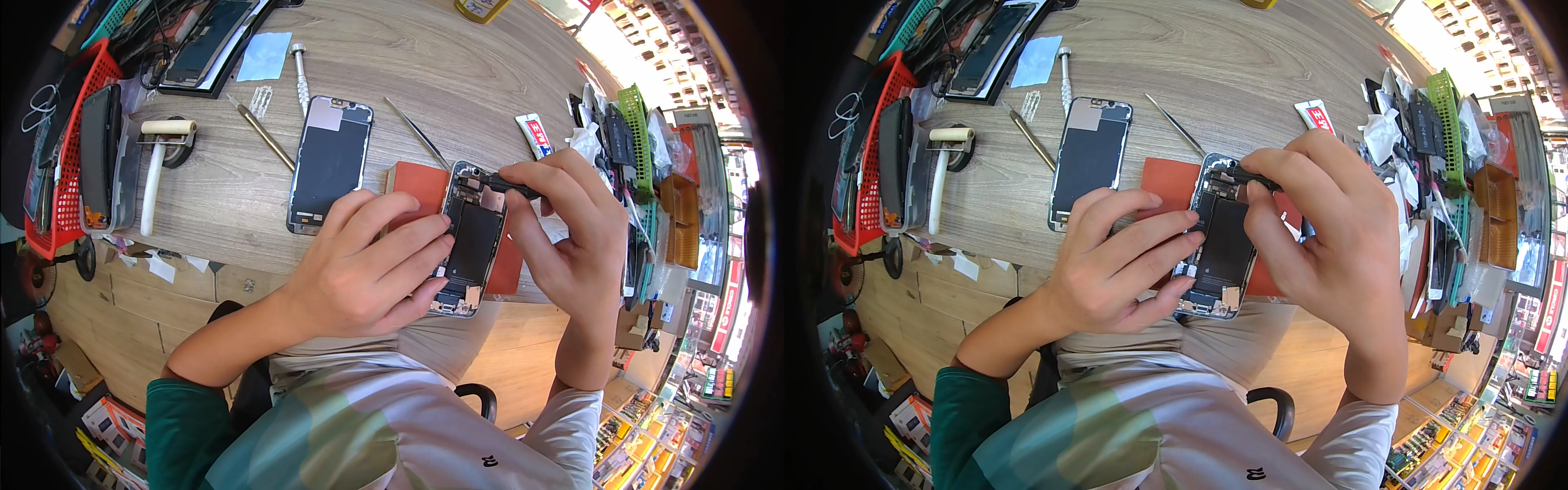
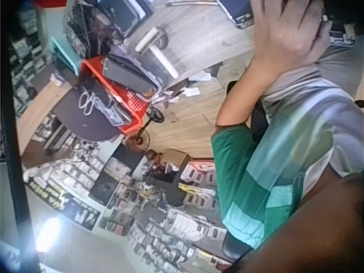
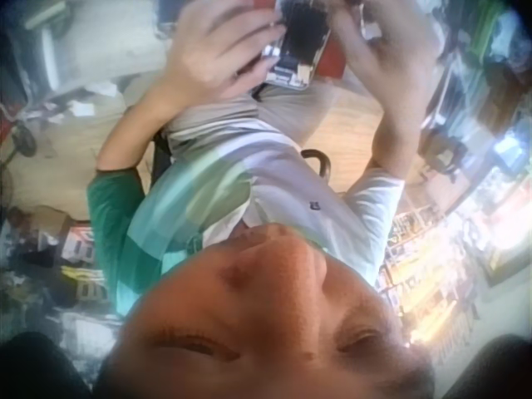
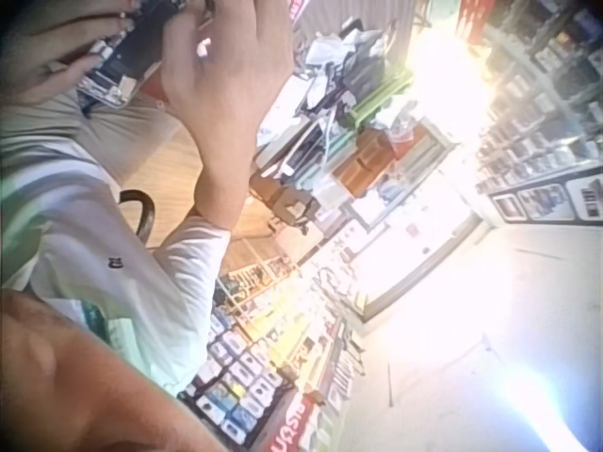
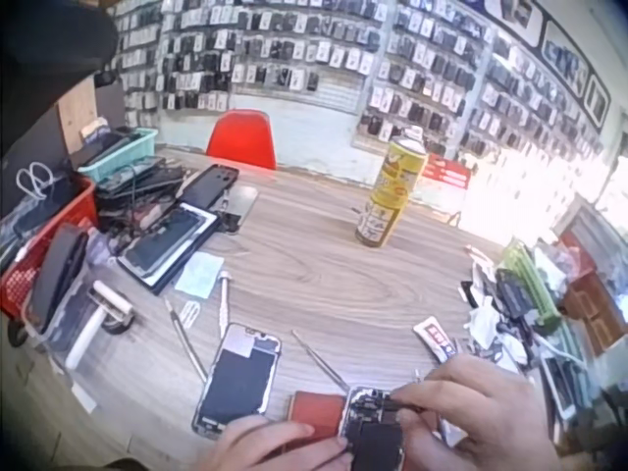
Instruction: The person disassembles a smartphone by removing the back cover and unscrewing internal components. They use a screwdriver and tweezers to detach parts and separate the screen assembly from the chassis.
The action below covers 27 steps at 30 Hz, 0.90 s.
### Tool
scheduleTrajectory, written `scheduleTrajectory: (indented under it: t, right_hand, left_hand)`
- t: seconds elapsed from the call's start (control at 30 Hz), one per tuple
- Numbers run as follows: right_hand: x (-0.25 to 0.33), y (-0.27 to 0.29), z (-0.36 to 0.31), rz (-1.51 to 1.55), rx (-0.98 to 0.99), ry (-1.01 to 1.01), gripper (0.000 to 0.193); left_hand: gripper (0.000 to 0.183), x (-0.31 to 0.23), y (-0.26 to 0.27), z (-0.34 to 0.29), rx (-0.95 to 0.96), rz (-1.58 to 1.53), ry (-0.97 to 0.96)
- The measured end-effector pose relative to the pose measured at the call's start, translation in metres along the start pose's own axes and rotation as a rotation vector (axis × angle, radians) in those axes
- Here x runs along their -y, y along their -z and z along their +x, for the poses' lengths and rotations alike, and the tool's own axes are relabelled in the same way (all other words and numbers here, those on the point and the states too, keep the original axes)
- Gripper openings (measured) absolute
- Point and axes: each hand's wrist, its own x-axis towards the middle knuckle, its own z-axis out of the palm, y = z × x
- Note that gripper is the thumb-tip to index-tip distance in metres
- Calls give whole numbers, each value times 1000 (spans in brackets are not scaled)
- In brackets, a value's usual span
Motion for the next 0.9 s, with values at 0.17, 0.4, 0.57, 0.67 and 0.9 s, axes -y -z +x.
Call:
scheduleTrajectory:
  t: [0.17,0.4,0.57,0.67,0.9]
  right_hand:
    - [-1,3,2,-34,84,-11,24]
    - [4,6,15,-68,132,42,22]
    - [15,9,41,-288,287,139,15]
    - [20,9,61,-444,440,185,13]
    - [15,8,76,-334,490,225,11]
  left_hand:
    - [46,0,-1,0,-6,-7,4]
    - [45,0,-1,1,-4,-24,4]
    - [43,1,-2,1,-15,-17,-7]
    - [42,3,-2,1,-32,-24,-16]
    - [42,4,-5,0,-52,-44,-28]
